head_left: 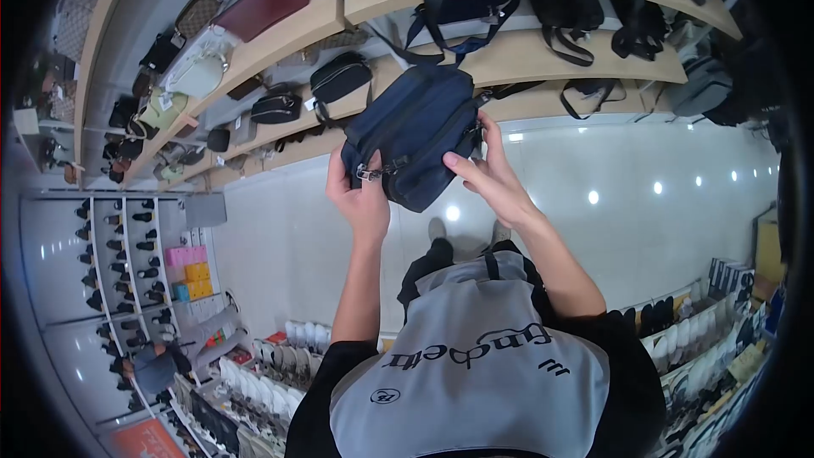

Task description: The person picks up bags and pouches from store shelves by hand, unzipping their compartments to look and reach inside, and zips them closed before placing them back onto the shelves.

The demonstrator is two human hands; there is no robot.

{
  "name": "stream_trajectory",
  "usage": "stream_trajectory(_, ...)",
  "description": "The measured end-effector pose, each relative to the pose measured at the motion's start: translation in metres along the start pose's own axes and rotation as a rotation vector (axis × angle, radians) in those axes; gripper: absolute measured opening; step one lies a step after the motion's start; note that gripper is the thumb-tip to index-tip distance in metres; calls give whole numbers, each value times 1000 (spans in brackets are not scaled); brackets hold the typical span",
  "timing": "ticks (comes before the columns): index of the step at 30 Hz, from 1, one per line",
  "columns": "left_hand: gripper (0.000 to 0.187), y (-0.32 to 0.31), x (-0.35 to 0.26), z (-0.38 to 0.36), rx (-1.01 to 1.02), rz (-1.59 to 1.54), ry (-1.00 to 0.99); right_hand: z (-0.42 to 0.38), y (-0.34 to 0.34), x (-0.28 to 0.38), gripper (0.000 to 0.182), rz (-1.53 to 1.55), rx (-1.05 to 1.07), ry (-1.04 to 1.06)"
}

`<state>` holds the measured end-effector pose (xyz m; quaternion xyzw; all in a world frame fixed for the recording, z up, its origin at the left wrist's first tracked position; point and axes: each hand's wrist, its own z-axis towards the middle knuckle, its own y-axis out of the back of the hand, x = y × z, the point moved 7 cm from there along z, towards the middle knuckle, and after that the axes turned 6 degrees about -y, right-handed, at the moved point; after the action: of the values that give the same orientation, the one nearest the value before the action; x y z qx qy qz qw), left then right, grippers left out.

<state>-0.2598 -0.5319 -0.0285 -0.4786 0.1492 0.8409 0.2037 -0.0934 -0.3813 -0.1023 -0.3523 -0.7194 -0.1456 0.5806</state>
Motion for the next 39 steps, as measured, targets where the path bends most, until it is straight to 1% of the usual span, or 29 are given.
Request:
stream_trajectory(2,21,-4,1,-4,10,-52,0,1,3,-13,107,-109,-143,94)
stream_trajectory(5,24,0,8,-3,8,-149,17,-26,-17,23,102,251,-7,-118)
stream_trajectory(8,28,14,25,-4,10,-281,84,-17,-31,-4,95,367,1,-74)
stream_trajectory(11,36,26,32,-9,46,-353,154,-19,-50,-10,91,314,-128,-76)
stream_trajectory(12,39,31,31,-11,60,-366,175,-20,-57,-12,90,318,-138,-82)
stream_trajectory(13,61,31,16,-9,175,-231,128,-21,-62,-14,89,322,-150,-85)
stream_trajectory(14,68,32,0,-9,198,-212,101,-21,-66,-14,89,327,-165,-85)
stream_trajectory(15,75,29,-16,-10,224,-196,72,-23,-69,-9,88,268,-186,-41)
stream_trajectory(16,82,28,-24,-11,250,-178,46,-26,-72,-3,87,211,-208,0)
stream_trajectory(17,92,32,-19,-11,234,-168,80,-29,-75,0,86,153,-228,39)
stream_trajectory(20,86,45,1,-10,126,-110,93,-29,-81,3,86,-16,-190,141)
stream_trajectory(21,74,47,2,-9,43,-95,38,-28,-85,2,86,-9,-153,130)
stream_trajectory(23,64,55,1,-8,-38,7,-50,-27,-90,-1,86,3,-89,106)
stream_trajectory(25,54,59,-6,-8,-108,79,-143,-30,-96,3,85,-46,-87,110)
stream_trajectory(29,54,60,-12,-6,-133,83,-124,-24,-97,-8,88,-75,-80,152)
stream_trajectory(32,55,62,-9,-4,-108,77,-107,-29,-100,-6,83,-38,-88,67)
stream_trajectory(34,57,61,-7,-4,-79,74,-78,-34,-102,0,81,53,-81,21)
stream_trajectory(35,60,59,-1,-3,-46,10,-29,-35,-103,2,80,98,-77,-1)
stream_trajectory(37,65,55,11,-2,10,-115,69,-32,-97,0,77,112,-161,-76)
stream_trajectory(38,68,52,13,-3,64,-125,95,-31,-94,-1,76,117,-201,-113)
stream_trajectory(39,70,50,14,-5,119,-137,118,-29,-93,-1,77,22,-194,-128)
